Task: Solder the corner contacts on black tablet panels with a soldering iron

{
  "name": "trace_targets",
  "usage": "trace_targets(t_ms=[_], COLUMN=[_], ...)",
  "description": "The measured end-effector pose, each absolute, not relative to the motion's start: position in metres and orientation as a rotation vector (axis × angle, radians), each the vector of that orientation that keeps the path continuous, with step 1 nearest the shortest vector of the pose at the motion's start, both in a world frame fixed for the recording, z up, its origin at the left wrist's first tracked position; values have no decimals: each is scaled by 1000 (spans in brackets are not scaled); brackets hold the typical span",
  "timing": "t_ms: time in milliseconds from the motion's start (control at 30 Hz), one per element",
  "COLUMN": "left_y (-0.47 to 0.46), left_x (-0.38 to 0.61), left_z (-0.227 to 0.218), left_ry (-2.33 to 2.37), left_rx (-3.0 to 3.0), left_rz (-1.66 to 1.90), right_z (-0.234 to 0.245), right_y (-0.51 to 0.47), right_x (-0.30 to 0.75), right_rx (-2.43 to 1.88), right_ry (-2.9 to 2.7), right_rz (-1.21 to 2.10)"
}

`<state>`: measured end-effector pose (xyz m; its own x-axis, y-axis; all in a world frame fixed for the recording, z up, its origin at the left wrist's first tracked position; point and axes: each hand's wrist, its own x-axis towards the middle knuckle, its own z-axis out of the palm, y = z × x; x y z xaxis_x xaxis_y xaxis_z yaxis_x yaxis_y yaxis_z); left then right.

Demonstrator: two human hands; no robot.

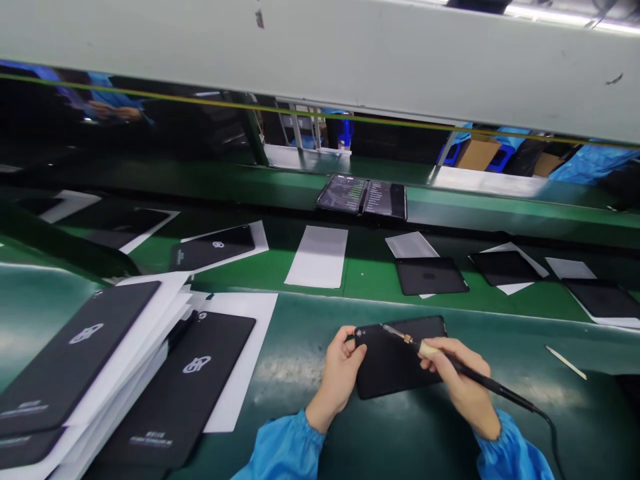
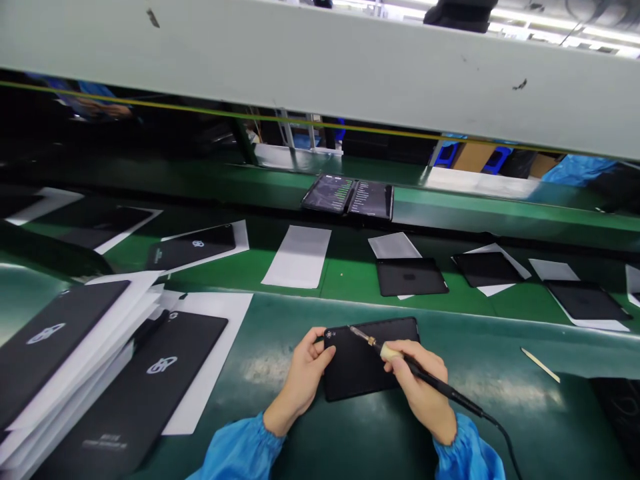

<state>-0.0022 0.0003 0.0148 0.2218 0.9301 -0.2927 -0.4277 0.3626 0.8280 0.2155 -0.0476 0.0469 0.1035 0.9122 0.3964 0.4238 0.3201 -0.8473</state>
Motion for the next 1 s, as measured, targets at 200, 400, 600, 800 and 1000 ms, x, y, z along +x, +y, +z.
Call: trace_targets(t_ms=[200,400,600,800,1000], left_y=[1,0,0,0,0], left_x=[-2,-1,-1,-1,-1], left_z=[14,15,15,14,14], left_ry=[902,914,913,916,930], left_rx=[679,687,688,694,703], left_rz=[1042,1041,1042,1040,1031], right_z=[57,63,60,52,51], right_y=[-45,-43,-42,-41,-39], right_x=[202,195,196,202,201], right_rx=[-1161,-1100,-1098,-1092,-1098], right_ry=[-1654,-1721,-1787,-1872,-1899], right_rz=[486,534,590,624,638])
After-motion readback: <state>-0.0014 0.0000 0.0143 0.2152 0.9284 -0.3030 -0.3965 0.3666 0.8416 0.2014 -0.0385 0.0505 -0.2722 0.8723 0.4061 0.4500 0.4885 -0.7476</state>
